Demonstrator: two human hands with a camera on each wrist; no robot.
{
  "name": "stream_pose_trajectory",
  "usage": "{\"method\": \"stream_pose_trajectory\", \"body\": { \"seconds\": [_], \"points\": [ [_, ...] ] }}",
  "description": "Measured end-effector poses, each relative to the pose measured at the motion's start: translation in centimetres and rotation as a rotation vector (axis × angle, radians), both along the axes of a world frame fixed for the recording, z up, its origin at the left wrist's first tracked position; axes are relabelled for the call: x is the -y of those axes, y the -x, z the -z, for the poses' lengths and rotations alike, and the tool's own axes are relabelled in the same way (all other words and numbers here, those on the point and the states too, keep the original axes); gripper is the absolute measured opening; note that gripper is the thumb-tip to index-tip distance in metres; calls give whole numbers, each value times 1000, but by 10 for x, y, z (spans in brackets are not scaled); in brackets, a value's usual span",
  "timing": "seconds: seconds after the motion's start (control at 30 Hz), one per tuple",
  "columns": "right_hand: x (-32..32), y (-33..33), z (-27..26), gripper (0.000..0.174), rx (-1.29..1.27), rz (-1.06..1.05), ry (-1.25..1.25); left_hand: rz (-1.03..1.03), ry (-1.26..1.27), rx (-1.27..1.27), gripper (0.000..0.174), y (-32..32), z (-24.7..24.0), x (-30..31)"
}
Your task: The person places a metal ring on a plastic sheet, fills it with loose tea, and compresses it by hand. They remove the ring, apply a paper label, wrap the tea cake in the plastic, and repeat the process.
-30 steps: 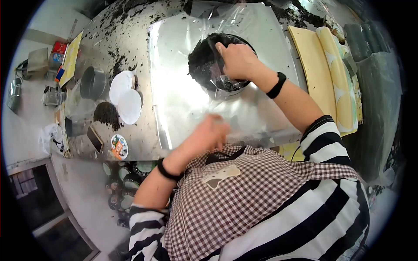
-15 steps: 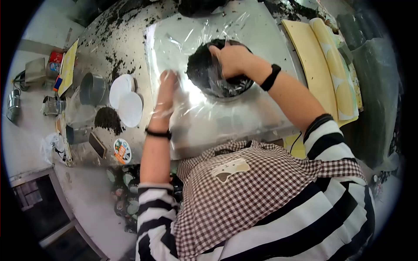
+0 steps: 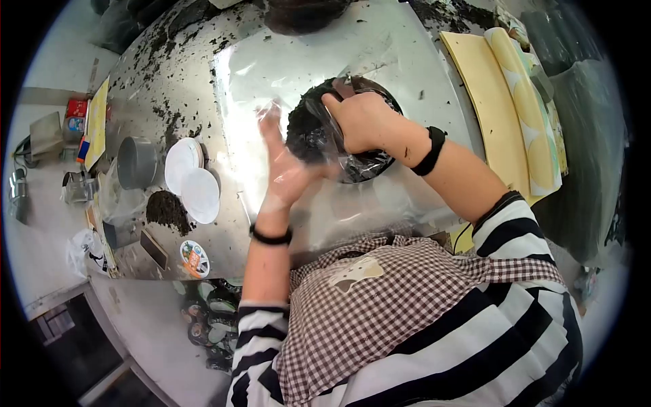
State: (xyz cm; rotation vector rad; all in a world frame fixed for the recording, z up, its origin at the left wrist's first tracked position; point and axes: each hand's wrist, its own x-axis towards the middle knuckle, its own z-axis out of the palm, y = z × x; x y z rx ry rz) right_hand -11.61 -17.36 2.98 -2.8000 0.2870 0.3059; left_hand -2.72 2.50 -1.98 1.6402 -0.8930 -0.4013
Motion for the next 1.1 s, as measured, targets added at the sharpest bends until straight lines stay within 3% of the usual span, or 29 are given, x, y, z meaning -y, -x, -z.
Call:
{"method": "stream_pose_trajectory", "body": {
  "seconds": [0.07,0.1,0.17,0.2,0.23,0.3,0.33,0.37,0.47,0.53,0.6,0.63,0.67,0.73,0.77,0.83,0.87,0.93,0.97,1.0,1.03,1.1],
  "points": [
    [3,6,-16,65,-100,-15,-14,-86,-1,31,122,8,-17,47],
    [7,9,-15,65,-103,-2,-41,-75,58,-42,105,12,-16,53],
    [21,43,-13,69,273,-206,-193,-142,-193,360,92,6,-6,44],
    [30,67,-21,72,369,-122,-336,-173,-318,560,86,4,-2,39],
    [39,91,-28,75,475,-51,-480,-175,-227,522,68,6,-4,37],
    [74,109,-30,81,685,289,-774,-156,-213,534,61,9,-7,40],
    [94,100,-5,83,895,387,-869,-141,-214,542,58,9,-8,39],
    [104,84,20,89,919,463,-931,-121,-186,582,51,9,-9,39],
    [53,52,13,81,615,-69,-1070,-41,-296,711,47,2,-13,37],
    [32,47,11,52,632,-421,-387,-85,-203,769,50,7,-16,45],
    [30,45,10,37,521,-297,-314,-163,-40,794,50,9,-14,62],
    [30,45,11,29,465,-238,-278,48,-35,688,52,5,-22,66],
    [27,46,15,30,543,-168,-268,174,-225,774,52,1,-32,65],
    [20,46,20,31,707,-28,-242,257,-261,843,53,-3,-28,66],
    [16,49,16,43,734,99,-293,291,-329,794,54,-6,-29,69],
    [12,46,11,52,754,117,-374,354,-468,686,58,-6,-32,71],
    [9,47,9,56,762,133,-415,312,-306,531,62,-6,-29,67],
    [2,40,32,62,707,122,-182,230,18,226,73,-11,-23,61],
    [-3,34,40,61,695,104,-58,295,49,325,95,-4,-29,56],
    [-9,31,39,61,669,90,63,432,-158,528,110,1,-48,58],
    [-7,30,36,53,564,21,196,403,-252,607,114,7,-45,61],
    [6,40,17,51,684,259,-555,328,-364,723,117,15,-39,68]
  ]
}}
